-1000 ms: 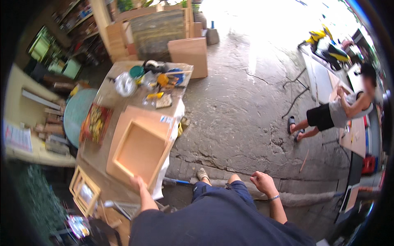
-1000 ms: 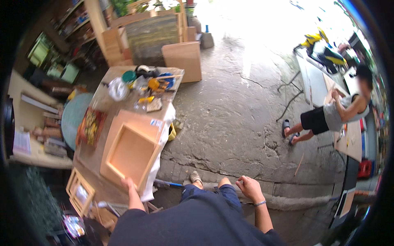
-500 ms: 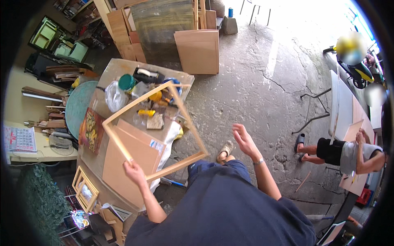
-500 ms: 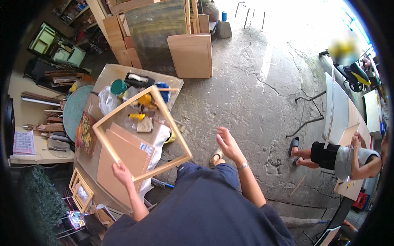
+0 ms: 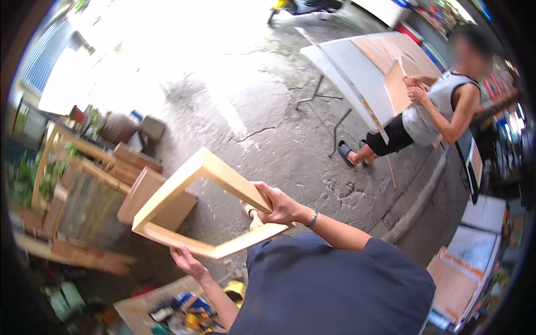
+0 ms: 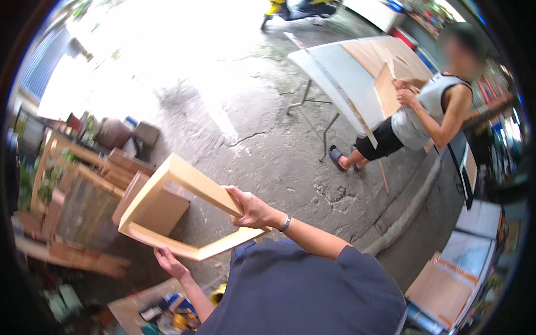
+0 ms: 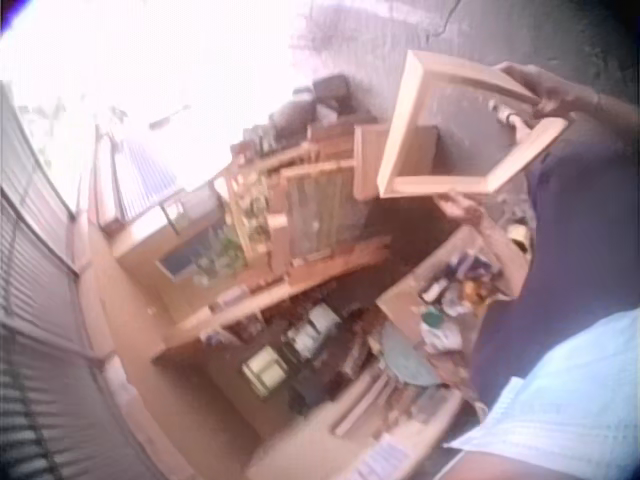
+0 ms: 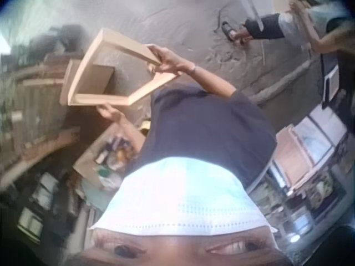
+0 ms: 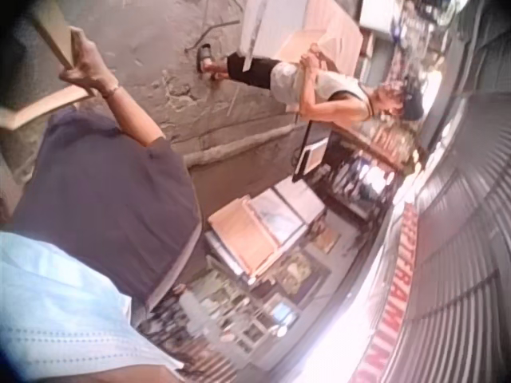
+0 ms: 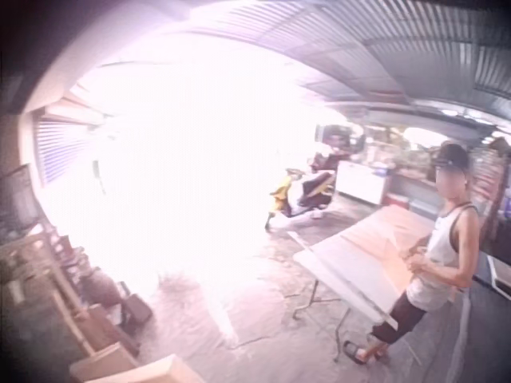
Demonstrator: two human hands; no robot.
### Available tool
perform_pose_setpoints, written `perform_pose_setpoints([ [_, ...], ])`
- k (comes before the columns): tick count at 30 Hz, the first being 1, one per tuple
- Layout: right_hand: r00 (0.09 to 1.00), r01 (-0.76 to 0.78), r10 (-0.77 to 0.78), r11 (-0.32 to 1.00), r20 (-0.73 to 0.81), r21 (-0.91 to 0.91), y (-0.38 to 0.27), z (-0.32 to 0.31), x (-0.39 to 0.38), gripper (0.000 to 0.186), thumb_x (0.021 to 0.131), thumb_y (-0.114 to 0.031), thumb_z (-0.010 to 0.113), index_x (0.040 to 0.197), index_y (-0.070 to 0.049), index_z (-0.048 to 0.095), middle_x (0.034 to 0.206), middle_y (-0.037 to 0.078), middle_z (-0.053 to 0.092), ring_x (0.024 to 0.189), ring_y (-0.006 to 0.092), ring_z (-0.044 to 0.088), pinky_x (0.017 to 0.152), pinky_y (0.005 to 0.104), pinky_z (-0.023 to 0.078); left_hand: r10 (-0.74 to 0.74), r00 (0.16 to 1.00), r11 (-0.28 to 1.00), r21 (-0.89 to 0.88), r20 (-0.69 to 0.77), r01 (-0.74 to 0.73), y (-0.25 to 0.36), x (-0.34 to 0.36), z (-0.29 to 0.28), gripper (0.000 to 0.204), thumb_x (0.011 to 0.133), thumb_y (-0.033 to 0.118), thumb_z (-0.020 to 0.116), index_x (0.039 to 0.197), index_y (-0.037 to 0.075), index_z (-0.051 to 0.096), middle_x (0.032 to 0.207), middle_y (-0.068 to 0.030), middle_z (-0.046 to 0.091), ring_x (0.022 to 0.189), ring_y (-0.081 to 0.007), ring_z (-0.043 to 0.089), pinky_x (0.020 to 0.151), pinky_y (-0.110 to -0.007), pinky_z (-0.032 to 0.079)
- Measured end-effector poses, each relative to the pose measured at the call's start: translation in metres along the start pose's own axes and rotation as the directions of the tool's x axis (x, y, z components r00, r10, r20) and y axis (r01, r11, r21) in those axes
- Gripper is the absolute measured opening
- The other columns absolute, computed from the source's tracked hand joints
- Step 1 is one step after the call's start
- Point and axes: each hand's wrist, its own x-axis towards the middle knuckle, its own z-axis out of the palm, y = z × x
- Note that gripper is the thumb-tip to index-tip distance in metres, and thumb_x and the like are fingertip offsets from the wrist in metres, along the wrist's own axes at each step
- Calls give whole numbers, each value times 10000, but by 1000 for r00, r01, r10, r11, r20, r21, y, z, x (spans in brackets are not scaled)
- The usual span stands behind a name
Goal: The person spray paints two wooden frames with a blue aerosol can. They apply multiple coats to the frames, which are resting on a concrete floor, and then move the frames to a nearby workbench.
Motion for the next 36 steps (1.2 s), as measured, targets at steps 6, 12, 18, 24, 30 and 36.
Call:
perform_pose_setpoints([
  [6, 975, 68, -116, 967, -188, -245, -40, -89, 86, 830, 724, -42, 768, 1493, -107, 462, 1259, 187, 685, 1084, 391, 699, 908, 436, 580, 19, 882, 620, -697, 471, 359, 28, 269, 193, 667, 1109, 561, 340, 1463, 29, 532, 1456, -117, 598, 1351, -229, 540, 1166, -428, 361],
  [12, 875, -178, -19, 917, -483, -357, -16, -179, 146, 808, 715, -74, 803, 1459, -152, 498, 1315, 145, 682, 1075, 374, 702, 904, 447, 594, 183, 712, 743, -570, 678, 351, 113, 384, 383, 661, 1117, 505, 363, 1521, -8, 465, 1457, -178, 601, 1295, -302, 604, 1117, -440, 448],
  [18, 836, -282, 14, 869, -548, -408, 50, -278, 276, 759, 754, -110, 819, 1453, -109, 526, 1246, 182, 712, 1083, 380, 719, 892, 422, 601, 293, 840, 859, -512, 457, -21, 42, 477, 505, 337, 1097, 325, 507, 1119, 27, 662, 976, -119, 723, 960, -234, 702, 936, -370, 544],
  [24, 880, -192, 6, 919, -475, -345, 45, -358, 431, 663, 767, -35, 694, 1413, -40, 545, 1156, 166, 724, 1010, 268, 736, 903, 335, 564, -423, 850, 883, -66, 314, 464, -16, 508, 575, 378, 1056, 405, 570, 1030, 74, 752, 1003, -70, 757, 925, -186, 700, 787, -353, 529],
  [30, 921, -93, 6, 974, -389, -206, 62, -419, 597, 681, 774, -9, 694, 1425, -14, 497, 952, 46, 615, 836, 105, 582, 763, 252, 492, -492, 762, 753, -233, 421, 615, -34, 579, 653, 569, 1062, 490, 510, 1398, 37, 589, 1280, -90, 685, 1059, -213, 691, 919, -398, 542],
  [36, 946, -179, 194, 981, -260, 80, 116, -449, 816, 770, 786, 68, 644, 1524, -16, 441, 825, -47, 429, 648, 43, 421, 533, 191, 399, -204, 649, 605, -426, 733, 672, -59, 719, 723, 916, 973, 781, 438, 1467, 14, 510, 1153, -124, 693, 965, -214, 716, 846, -335, 590],
])
